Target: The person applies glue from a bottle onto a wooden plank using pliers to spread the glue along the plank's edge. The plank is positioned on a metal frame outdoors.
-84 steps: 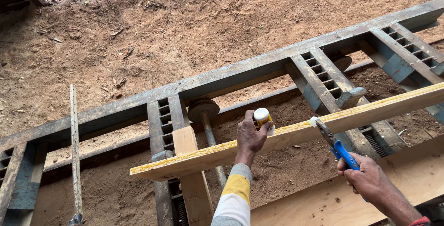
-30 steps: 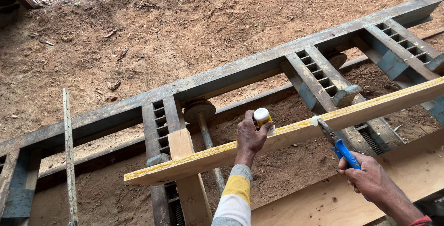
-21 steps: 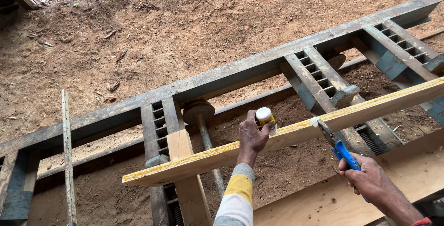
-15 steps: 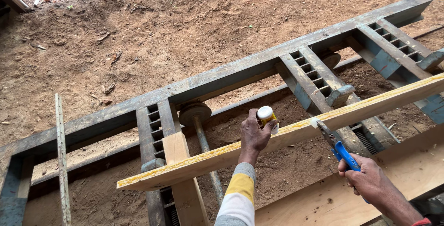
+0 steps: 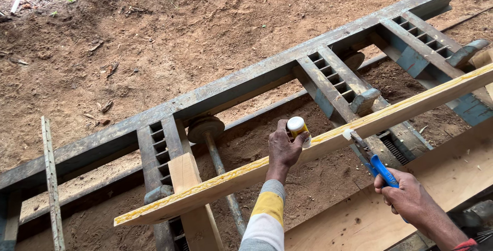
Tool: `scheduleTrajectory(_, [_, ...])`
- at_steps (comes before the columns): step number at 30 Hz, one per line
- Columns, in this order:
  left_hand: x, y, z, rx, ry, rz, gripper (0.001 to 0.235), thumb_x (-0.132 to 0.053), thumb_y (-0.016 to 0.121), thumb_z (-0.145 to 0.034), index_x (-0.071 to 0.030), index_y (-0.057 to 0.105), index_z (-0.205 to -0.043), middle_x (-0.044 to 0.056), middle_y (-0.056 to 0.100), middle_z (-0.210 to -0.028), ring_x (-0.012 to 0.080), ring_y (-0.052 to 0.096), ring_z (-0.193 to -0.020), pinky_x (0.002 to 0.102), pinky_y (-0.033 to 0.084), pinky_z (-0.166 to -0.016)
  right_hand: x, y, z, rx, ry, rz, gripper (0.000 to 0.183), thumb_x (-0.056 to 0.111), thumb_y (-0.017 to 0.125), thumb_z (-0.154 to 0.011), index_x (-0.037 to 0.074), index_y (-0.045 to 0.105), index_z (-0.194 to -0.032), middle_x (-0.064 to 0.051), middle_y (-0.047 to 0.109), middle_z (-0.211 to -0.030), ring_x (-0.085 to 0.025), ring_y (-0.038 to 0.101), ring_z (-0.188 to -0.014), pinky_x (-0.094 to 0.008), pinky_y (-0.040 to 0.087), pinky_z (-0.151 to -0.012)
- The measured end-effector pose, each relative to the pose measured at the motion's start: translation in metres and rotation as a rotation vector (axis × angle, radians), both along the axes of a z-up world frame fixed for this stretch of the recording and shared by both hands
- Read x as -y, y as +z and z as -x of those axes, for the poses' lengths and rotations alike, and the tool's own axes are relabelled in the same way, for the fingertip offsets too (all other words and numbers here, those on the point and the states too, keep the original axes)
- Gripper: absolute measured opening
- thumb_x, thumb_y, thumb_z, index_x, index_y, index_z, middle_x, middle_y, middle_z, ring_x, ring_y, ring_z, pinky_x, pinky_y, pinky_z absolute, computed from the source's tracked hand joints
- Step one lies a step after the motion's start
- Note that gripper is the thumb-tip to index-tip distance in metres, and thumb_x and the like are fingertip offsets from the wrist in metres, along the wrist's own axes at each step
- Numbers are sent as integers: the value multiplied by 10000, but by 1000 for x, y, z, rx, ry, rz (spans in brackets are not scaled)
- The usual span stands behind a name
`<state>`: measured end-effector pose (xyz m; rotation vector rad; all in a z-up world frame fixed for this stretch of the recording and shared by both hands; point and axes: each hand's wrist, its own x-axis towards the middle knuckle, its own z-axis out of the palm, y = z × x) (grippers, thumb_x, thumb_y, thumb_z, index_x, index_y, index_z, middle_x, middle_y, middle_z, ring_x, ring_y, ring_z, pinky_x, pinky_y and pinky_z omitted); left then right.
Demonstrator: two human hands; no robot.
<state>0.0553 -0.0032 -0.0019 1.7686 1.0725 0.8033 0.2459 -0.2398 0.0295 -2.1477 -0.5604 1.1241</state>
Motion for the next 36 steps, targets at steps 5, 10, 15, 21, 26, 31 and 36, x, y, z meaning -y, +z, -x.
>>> scheduleTrajectory(5, [-1,0,-12,5,-18,-5,451,-275,845,-826,-75,613,-1157,149,779,-1054,261,779,-981,420,646,-876,1,2,-6,-12,-6,8,48,72,643,-933,58,605,-908,-40,477,-630,-155,433,-547,-348,388,-493])
scheduleTrajectory(10, [0,-1,-20,5,-35,4,459,-280,849,-830,-78,613,-1168,152,779,-1066,259,777,-990,417,641,-891,1,1,-10,-7,-28,11,59,75,656,-933,54,608,-906,-36,478,-630,-149,441,-549,-348,398,-494])
scheduleTrajectory(15, [0,-1,-21,-11,-34,17,459,-269,843,-829,-71,613,-1173,155,777,-1068,263,779,-988,416,643,-890,1,-1,-13,14,-13,12,62,77,659,-932,54,609,-903,-44,487,-623,-154,447,-542,-350,405,-491])
scheduleTrajectory(21, [0,1,-18,-12,-35,-25,461,-271,840,-835,-70,617,-1185,158,778,-1070,264,777,-991,412,642,-892,2,-1,-13,-21,-23,-9,53,68,657,-921,55,608,-906,-35,479,-631,-149,440,-546,-343,399,-496])
scheduleTrajectory(26, [-1,2,-14,10,-40,-36,449,-251,837,-837,-64,622,-1184,161,777,-1066,264,779,-990,411,644,-893,1,-1,-12,-18,-27,-10,38,56,646,-917,45,612,-902,-36,488,-635,-149,453,-553,-341,408,-500])
scheduleTrajectory(31, [0,4,-7,-13,-28,-29,450,-270,836,-829,-69,624,-1171,154,780,-1042,258,788,-957,407,652,-877,0,-1,-10,0,-17,-29,44,60,646,-911,47,611,-887,-44,489,-628,-155,455,-548,-350,403,-494])
scheduleTrajectory(36, [-1,3,-2,-36,-16,-52,426,-275,844,-829,-57,618,-1117,161,786,-1006,262,790,-924,417,650,-852,0,0,-7,5,-7,-20,54,68,652,-912,50,609,-885,-46,487,-627,-158,454,-550,-353,407,-497])
